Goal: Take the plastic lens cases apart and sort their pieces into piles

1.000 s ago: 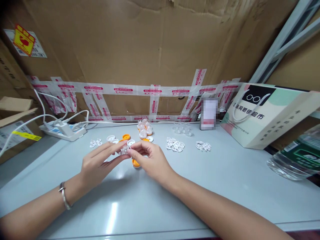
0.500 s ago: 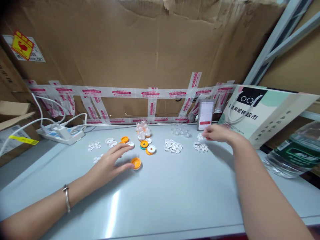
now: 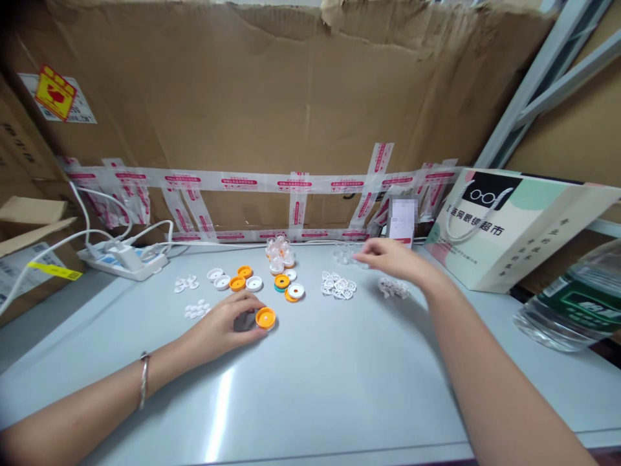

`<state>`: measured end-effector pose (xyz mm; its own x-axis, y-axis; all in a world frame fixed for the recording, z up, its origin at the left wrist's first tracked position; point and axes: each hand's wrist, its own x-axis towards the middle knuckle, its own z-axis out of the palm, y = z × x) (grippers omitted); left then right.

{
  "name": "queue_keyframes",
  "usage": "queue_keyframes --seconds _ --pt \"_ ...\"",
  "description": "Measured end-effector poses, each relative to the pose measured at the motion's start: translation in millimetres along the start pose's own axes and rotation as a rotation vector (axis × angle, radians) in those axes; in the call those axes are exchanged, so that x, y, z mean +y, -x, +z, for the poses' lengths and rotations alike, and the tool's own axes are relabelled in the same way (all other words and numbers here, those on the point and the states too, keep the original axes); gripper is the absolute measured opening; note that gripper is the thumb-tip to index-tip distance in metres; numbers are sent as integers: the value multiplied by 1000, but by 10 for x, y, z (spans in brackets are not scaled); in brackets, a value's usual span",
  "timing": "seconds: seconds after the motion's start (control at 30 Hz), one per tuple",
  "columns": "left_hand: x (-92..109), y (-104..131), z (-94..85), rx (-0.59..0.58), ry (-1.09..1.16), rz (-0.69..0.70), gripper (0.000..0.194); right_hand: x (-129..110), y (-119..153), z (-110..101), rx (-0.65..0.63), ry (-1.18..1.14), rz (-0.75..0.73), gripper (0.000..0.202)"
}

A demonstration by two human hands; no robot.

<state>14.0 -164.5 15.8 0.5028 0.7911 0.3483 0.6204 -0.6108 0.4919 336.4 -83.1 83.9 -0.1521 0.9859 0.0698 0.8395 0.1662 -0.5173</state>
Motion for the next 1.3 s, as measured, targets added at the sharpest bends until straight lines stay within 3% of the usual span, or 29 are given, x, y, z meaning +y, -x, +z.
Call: queue_keyframes --seconds 0.07,0.17,0.3,0.43,0.53,0.7,0.83,1.07,1.17,1.3 --pt "2 -11 21 -6 15 -16 18 -398 104 310 -94 -152 -200 33" --pt "-15 -20 51 -7 33 -43 20 -832 288 791 -224 -168 -438 43" --pt "-53 -21 82 -12 42 -38 23 -974 409 1118 -251 -125 -535 40" --pt "-49 -20 87 -4 40 -59 21 -943 408 1119 -260 -126 -565 25" --pt "-20 -18 74 -14 54 -95 19 -954 411 1049 -249 -135 -578 24" --pt "-12 -8 50 -41 111 -120 19 -991 280 988 -100 -223 -567 24" --pt "-25 5 45 -45 105 -126 21 -1090 -16 1122 -37 -189 -521 28" --pt "1 18 19 -71 105 -130 22 -1303 -408 1427 -82 43 -579 29" --pt "-13 19 20 -73 106 -124 23 -1322 -442 1438 -83 70 -580 30" --pt "-42 30 29 -72 104 -123 24 -1329 -305 1278 0 -21 -634 31"
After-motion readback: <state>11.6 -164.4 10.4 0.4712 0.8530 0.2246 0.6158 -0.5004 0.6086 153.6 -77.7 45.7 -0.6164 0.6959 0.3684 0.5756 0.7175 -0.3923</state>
